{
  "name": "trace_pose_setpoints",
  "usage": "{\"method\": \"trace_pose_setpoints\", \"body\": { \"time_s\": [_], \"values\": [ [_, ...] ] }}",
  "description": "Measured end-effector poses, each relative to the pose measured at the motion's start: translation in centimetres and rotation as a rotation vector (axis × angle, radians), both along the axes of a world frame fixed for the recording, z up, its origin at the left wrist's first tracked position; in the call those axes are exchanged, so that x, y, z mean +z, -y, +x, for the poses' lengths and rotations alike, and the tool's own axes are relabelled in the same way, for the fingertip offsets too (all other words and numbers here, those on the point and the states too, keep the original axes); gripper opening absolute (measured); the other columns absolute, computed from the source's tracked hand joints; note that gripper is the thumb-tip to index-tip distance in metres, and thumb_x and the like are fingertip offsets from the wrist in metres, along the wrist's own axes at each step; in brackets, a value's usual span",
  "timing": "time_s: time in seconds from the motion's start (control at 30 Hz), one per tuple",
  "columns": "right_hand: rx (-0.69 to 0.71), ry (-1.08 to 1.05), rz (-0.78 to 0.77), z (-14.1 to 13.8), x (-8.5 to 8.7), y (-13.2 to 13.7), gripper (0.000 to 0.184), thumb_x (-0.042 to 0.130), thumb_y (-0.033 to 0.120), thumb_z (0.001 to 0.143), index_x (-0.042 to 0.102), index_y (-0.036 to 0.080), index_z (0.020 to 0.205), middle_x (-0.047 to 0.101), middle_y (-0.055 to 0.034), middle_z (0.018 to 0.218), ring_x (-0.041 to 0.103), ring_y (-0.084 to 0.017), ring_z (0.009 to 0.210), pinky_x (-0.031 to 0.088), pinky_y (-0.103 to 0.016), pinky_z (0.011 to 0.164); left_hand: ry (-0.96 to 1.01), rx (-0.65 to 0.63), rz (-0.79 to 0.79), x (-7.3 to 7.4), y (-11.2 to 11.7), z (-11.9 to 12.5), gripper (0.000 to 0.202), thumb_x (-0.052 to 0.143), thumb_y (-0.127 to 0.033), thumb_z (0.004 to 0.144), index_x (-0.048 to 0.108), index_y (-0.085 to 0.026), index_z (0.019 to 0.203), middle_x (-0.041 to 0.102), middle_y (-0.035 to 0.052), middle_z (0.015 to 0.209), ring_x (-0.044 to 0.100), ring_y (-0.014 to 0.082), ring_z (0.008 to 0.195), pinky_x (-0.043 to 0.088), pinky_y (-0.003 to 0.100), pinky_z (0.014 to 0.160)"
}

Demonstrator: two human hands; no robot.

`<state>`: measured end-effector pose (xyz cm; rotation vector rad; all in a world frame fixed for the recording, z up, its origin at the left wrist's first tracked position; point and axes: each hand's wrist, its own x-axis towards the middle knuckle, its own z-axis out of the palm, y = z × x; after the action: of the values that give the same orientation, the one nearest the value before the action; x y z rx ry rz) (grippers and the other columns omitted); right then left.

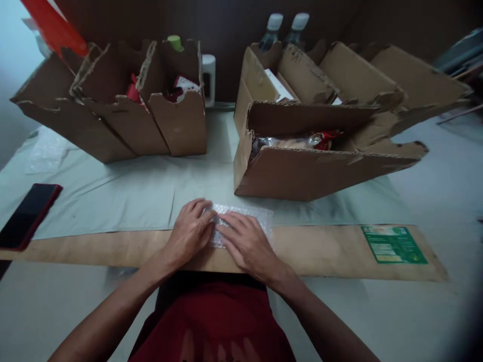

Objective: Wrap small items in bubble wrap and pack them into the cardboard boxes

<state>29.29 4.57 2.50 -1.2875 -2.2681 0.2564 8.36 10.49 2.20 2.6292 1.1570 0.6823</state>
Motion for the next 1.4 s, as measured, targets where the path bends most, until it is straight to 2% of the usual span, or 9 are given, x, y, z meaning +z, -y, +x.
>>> {"method": "trace_pose_setpoints", "body": {
  "time_s": [0.17,0.33,0.47,0.63,0.77,0.9,1.03,1.23,1.4],
  "values": [
    [-0.120,-0.010,-0.040,4.6,-1.6,1.8,0.026,0.053,0.023,0.102,0.070,0.022,0.122,0.071,-0.0090,0.134,0.062,-0.028,0.129,0.050,-0.051,0.104,-0.007,-0.007,-0.052,-1.8,0.1,-0.1,0.025,0.054,-0.014,0.095,0.065,-0.021,0.116,0.065,0.0126,0.132,0.057,0.0318,0.125,0.052,0.054,0.104],
    [-0.432,-0.057,0.032,9.3,-1.1,2.4,0.021,0.054,0.030,0.101,0.073,0.023,0.107,0.075,-0.0084,0.119,0.068,-0.029,0.113,0.052,-0.049,0.097,-0.002,-0.029,-0.080,-0.8,-0.7,-0.8,0.026,0.055,-0.017,0.095,0.063,-0.022,0.119,0.062,0.0131,0.134,0.057,0.0308,0.123,0.054,0.052,0.101],
    [-0.486,0.014,-0.002,7.7,-1.4,0.1,0.031,0.056,0.038,0.098,0.069,0.018,0.118,0.071,-0.0143,0.125,0.064,-0.035,0.115,0.049,-0.053,0.095,-0.104,0.031,0.008,-0.3,-2.3,-1.3,0.035,0.058,-0.018,0.091,0.061,-0.020,0.126,0.058,0.0170,0.142,0.050,0.0371,0.136,0.048,0.058,0.107],
    [-0.469,-0.095,-0.035,5.3,-1.8,0.3,0.011,0.060,0.028,0.094,0.065,0.021,0.088,0.074,-0.0113,0.116,0.066,-0.032,0.107,0.049,-0.048,0.091,-0.219,0.064,-0.033,0.0,-3.0,-1.2,0.017,0.066,-0.021,0.085,0.067,-0.019,0.102,0.062,0.0176,0.136,0.050,0.0406,0.136,0.048,0.058,0.106],
    [-0.484,-0.394,-0.143,4.9,-1.4,2.5,0.004,0.065,0.026,0.091,0.065,0.023,0.094,0.073,-0.0029,0.090,0.068,-0.020,0.082,0.054,-0.033,0.075,-0.160,0.115,-0.249,1.6,-1.6,-1.4,0.016,0.060,-0.020,0.087,0.064,-0.019,0.103,0.072,0.0113,0.107,0.067,0.0308,0.102,0.054,0.049,0.090],
    [-0.530,-0.552,-0.158,5.2,-0.4,3.0,0.036,0.069,0.030,0.090,0.063,0.026,0.125,0.074,-0.0037,0.104,0.071,-0.019,0.093,0.057,-0.031,0.084,0.040,0.115,-0.622,3.3,0.2,-3.0,0.052,0.063,-0.032,0.086,0.054,-0.022,0.137,0.070,0.0044,0.097,0.068,0.0228,0.085,0.054,0.037,0.076],
    [-0.477,-0.562,-0.198,4.7,0.5,2.1,0.044,0.066,0.030,0.091,0.060,0.027,0.134,0.073,-0.0040,0.105,0.071,-0.019,0.092,0.057,-0.032,0.082,0.281,0.145,-0.845,4.4,0.6,-5.3,0.049,0.061,-0.039,0.088,0.058,-0.018,0.133,0.067,0.0037,0.093,0.064,0.0174,0.079,0.052,0.029,0.067],
    [-0.296,-0.530,-0.494,0.8,0.5,3.4,0.061,0.058,0.025,0.093,0.046,0.023,0.152,0.073,-0.0017,0.093,0.066,-0.015,0.074,0.054,-0.028,0.073,0.166,0.188,-0.481,6.6,-4.4,-5.1,0.054,0.061,-0.021,0.084,0.057,-0.017,0.138,0.068,0.0027,0.091,0.061,0.0167,0.077,0.052,0.031,0.074],
    [-0.265,-0.581,-0.617,-2.5,-0.2,5.2,0.054,0.052,0.029,0.097,0.053,0.026,0.150,0.073,-0.0002,0.083,0.064,-0.015,0.067,0.054,-0.026,0.067,-0.061,0.077,-0.085,4.8,-8.3,-0.7,0.055,0.068,-0.011,0.081,0.060,-0.015,0.135,0.065,0.0159,0.129,0.061,0.0311,0.116,0.049,0.050,0.101]
  ]
}}
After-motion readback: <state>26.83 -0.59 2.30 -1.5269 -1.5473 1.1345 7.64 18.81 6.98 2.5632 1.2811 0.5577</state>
